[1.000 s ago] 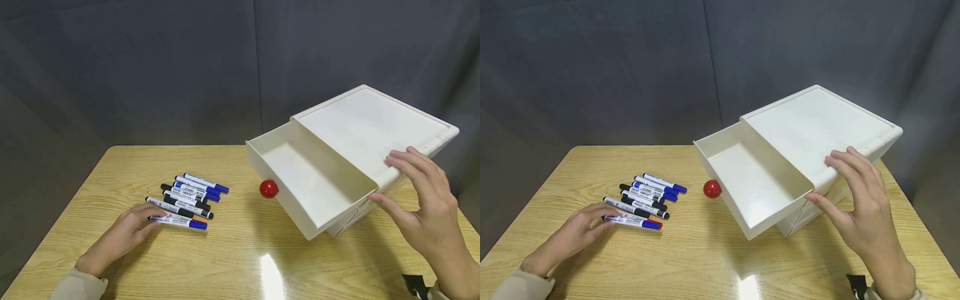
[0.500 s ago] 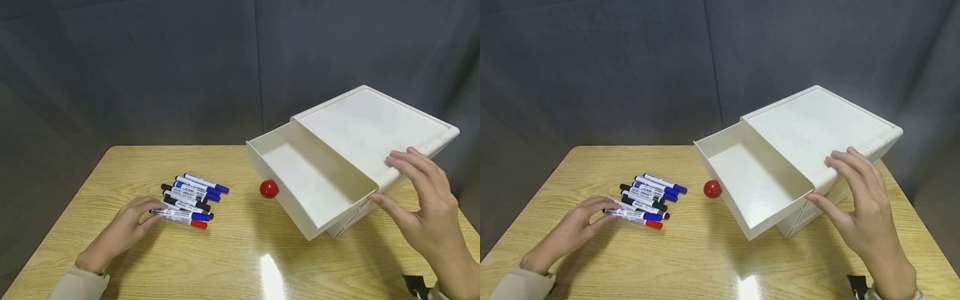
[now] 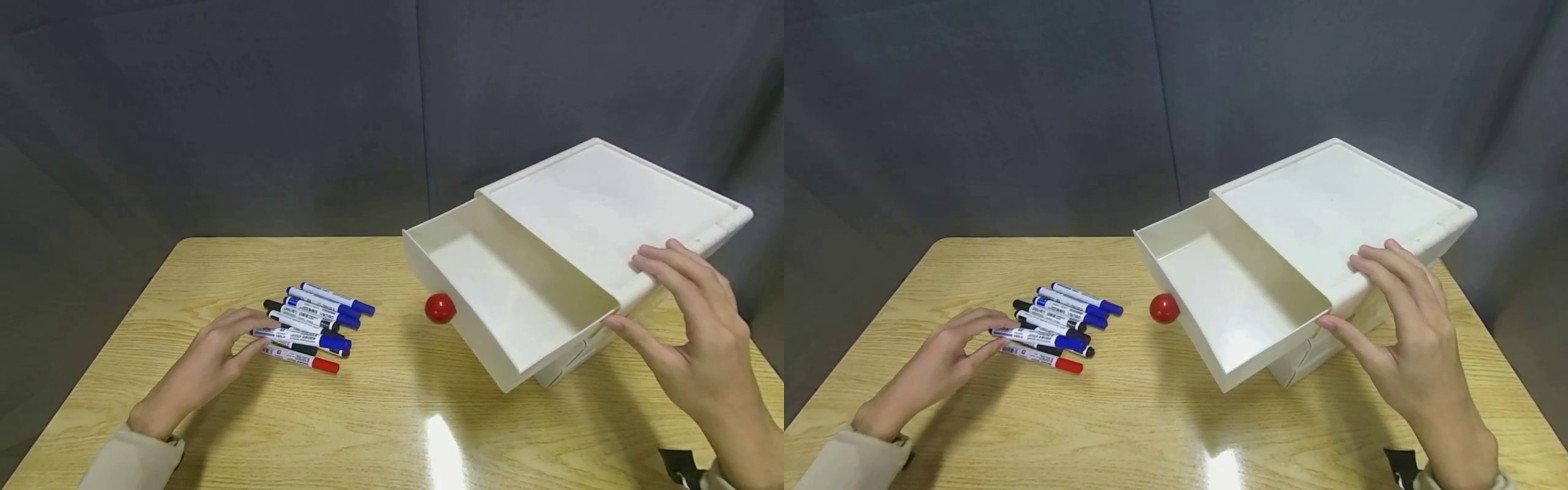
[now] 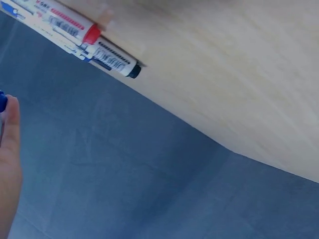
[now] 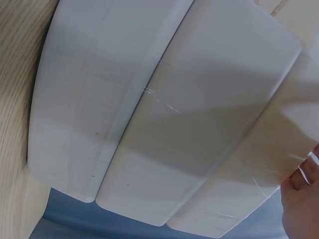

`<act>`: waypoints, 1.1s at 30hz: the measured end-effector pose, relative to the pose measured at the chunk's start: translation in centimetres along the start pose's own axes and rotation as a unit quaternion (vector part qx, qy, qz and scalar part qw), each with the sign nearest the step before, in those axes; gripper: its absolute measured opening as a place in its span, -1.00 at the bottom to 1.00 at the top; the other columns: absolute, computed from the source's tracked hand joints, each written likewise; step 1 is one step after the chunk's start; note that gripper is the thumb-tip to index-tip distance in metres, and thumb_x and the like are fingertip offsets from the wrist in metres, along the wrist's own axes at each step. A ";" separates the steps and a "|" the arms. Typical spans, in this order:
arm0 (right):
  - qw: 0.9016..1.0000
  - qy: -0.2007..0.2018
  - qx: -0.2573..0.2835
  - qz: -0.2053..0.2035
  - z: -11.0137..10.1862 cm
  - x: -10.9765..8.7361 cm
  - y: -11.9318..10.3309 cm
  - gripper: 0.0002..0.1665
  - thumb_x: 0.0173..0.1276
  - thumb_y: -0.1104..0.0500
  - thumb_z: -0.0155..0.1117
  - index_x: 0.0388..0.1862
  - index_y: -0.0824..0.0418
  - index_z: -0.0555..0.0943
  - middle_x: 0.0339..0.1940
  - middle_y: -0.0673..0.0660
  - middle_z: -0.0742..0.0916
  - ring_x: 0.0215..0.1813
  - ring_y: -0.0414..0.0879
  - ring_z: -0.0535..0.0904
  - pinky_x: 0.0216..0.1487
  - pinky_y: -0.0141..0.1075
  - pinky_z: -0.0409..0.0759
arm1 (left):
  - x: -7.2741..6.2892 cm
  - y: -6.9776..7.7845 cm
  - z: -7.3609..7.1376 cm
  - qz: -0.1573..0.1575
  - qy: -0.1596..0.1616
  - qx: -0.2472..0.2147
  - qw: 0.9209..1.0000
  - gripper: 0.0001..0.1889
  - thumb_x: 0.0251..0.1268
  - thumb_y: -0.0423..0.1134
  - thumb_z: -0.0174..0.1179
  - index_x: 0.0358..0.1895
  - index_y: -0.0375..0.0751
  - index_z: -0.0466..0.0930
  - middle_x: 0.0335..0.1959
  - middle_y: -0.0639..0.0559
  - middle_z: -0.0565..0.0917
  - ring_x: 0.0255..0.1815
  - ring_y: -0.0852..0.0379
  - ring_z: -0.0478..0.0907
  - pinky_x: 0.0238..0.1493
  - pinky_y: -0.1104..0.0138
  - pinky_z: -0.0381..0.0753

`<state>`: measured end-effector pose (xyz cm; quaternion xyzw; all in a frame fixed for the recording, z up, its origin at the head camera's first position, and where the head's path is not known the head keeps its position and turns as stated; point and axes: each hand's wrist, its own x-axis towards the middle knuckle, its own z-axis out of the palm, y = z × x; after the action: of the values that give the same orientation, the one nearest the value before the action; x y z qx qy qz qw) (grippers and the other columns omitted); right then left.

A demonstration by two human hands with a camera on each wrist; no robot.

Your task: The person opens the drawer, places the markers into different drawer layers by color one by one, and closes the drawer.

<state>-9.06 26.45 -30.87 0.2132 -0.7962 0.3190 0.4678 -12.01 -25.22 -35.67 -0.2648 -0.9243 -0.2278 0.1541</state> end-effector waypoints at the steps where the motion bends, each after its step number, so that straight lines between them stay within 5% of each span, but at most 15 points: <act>1: 1.000 0.000 0.000 0.000 0.0 0.0 0.0 -0.06 0.18 -0.41 0.30 0.02 0.47 0.64 0.15 0.25 0.71 0.42 -0.03 0.46 0.54 -0.18 0.26 | 0.1 0.1 -0.1 0.001 0.000 0.001 1.000 -0.68 0.12 -0.52 0.37 -0.06 -0.17 0.71 -0.06 -0.02 0.73 0.03 -0.01 0.64 0.02 0.05 0.66; 8: 1.000 0.002 0.002 -0.001 0.0 0.1 -0.1 -0.06 0.18 -0.41 0.30 0.02 0.47 0.64 0.14 0.25 0.71 0.42 -0.03 0.46 0.54 -0.17 0.26 | 1.0 0.8 -0.4 0.020 0.007 0.008 1.000 -0.67 0.10 -0.52 0.39 -0.05 -0.18 0.71 -0.10 0.04 0.73 -0.01 0.07 0.63 -0.01 0.22 0.65; 15: 1.000 0.000 0.001 0.000 0.0 0.1 0.0 -0.06 0.18 -0.41 0.30 0.02 0.47 0.64 0.15 0.25 0.71 0.42 -0.04 0.46 0.54 -0.18 0.26 | 1.7 1.2 -0.7 0.030 0.010 0.001 1.000 -0.68 0.11 -0.52 0.38 -0.05 -0.19 0.71 -0.05 -0.05 0.73 0.04 -0.01 0.63 0.02 0.15 0.64; 25: 1.000 0.000 0.002 -0.001 0.0 0.0 0.0 -0.06 0.18 -0.40 0.30 0.02 0.48 0.64 0.15 0.25 0.71 0.42 -0.02 0.46 0.54 -0.18 0.26 | 3.2 1.8 -1.3 0.065 0.026 -0.001 0.998 -0.66 0.06 -0.53 0.41 -0.05 -0.21 0.70 -0.10 0.02 0.73 -0.04 0.10 0.63 0.04 0.59 0.54; 33: 1.000 0.002 0.000 -0.003 0.0 0.0 0.0 -0.06 0.19 -0.40 0.29 0.02 0.47 0.64 0.15 0.26 0.71 0.42 0.00 0.46 0.55 -0.18 0.27 | 4.7 2.7 -2.1 0.089 0.033 -0.015 0.995 -0.65 0.08 -0.54 0.39 -0.03 -0.22 0.70 -0.11 0.05 0.73 -0.04 0.13 0.62 0.05 0.65 0.50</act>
<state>-9.13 26.45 -30.85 0.2145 -0.7947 0.3180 0.4704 -13.95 -22.26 -31.09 -0.3407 -0.8879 -0.2357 0.2001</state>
